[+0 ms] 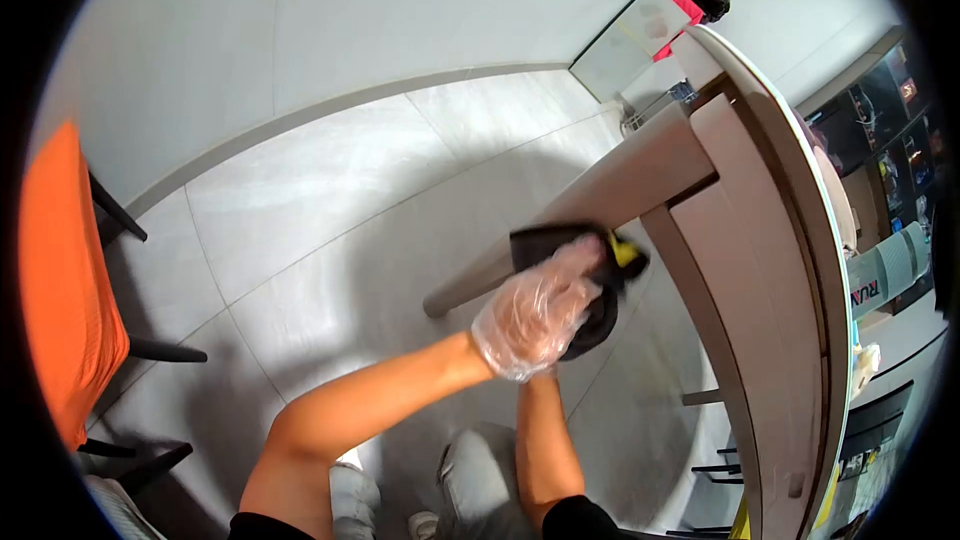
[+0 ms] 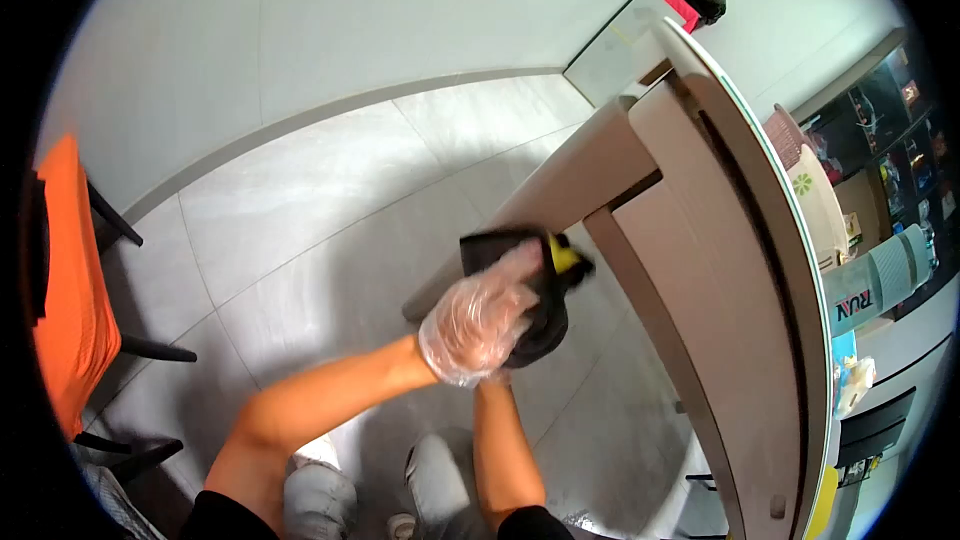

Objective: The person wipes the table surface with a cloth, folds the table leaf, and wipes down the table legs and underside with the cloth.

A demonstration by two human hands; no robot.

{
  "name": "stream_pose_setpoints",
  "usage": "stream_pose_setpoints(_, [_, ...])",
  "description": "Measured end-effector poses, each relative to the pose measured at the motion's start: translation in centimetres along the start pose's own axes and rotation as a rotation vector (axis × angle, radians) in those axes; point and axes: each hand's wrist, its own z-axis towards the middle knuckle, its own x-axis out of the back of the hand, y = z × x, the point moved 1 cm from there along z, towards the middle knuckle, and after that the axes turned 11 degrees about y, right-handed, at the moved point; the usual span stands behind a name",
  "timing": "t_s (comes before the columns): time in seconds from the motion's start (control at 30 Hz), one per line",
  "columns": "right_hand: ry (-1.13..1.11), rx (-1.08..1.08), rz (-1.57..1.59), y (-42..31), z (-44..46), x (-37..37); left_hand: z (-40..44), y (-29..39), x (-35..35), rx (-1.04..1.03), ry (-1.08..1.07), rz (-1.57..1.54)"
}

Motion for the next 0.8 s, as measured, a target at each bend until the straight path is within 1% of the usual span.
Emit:
stream_pose_setpoints(0.1, [0.003, -0.039, 0.053, -0.8, -0.3, 0.7, 0.3, 0.2, -0.1, 0.078, -0.057, -0.111])
stream_pose_setpoints(0.17, [-0.024, -0.047, 0.072, -2.4, 0.0, 1.3, 2.7, 1.1, 0.9, 0.168, -0.115, -0.208])
stream_pose_setpoints(0.2, [-0.033, -0.052, 0.090, -3.3, -0.1, 1.5, 3.9, 1.2, 1.1, 0.151, -0.076, -0.237])
stream_pose_setpoints(0.23, [-0.043, -0.055, 0.102, -4.3, -0.3, 1.8, 5.6, 1.8, 2.1, 0.165, -0.100, -0.278])
stream_pose_setpoints(0.3, [-0.068, -0.012, 0.008, -6.4, -0.9, 2.2, 8.0, 2.2, 3.1, 0.194, -0.125, -0.378])
stream_pose_setpoints(0.33, [-0.085, 0.036, -0.119, -7.4, -1.2, 2.2, 8.2, 2.0, 3.6, 0.221, -0.150, -0.409])
stream_pose_setpoints(0.37, [-0.068, 0.077, -0.421, -8.2, -1.8, 2.2, 8.4, 1.9, 4.1, 0.249, -0.176, -0.439])
stream_pose_setpoints(0.4, [-0.159, 0.227, -0.521, -9.0, -2.1, 1.5, 8.6, 1.8, 4.6, 0.277, -0.200, -0.469])
stream_pose_setpoints(0.43, [-0.243, 0.234, -0.644, -10.1, -2.7, 1.6, 8.7, 1.9, 5.0, 0.312, -0.268, -0.492])
stream_pose_setpoints(0.47, [-0.329, 0.250, -0.763, -11.2, -3.3, 1.8, 8.9, 2.0, 5.3, 0.345, -0.390, -0.477])
stream_pose_setpoints(0.5, [-0.404, 0.135, -0.885, -12.4, -3.5, 2.4, 8.3, 2.2, 5.0, 0.353, -0.429, -0.447])
stream_pose_setpoints(0.57, [-0.602, 0.277, -1.193, -13.5, -3.4, 1.6, 8.7, 2.0, 5.1, 0.475, -0.683, -0.422])
stream_pose_setpoints(0.63, [-0.568, 0.071, -1.156, -14.5, -4.2, -0.1, 9.7, 2.9, 6.1, 0.539, -0.744, -0.325])
stream_pose_setpoints(0.67, [-0.527, -0.118, -1.066, -15.0, -4.5, -0.7, 10.3, 3.3, 6.7, 0.565, -0.775, -0.275])
stream_pose_setpoints(0.73, [-0.379, -0.469, -0.883, -16.0, -5.1, -1.8, 11.5, 4.2, 8.6, 0.794, -0.734, -0.322])
stream_pose_setpoints(0.77, [-0.465, -0.490, -0.891, -16.0, -5.2, -1.2, 12.1, 4.7, 9.8, 0.913, -0.719, -0.350])
stream_pose_setpoints(0.8, [-0.547, -0.595, -0.821, -16.7, -4.8, -1.7, 13.1, 5.0, 11.0, 1.021, -0.708, -0.420])
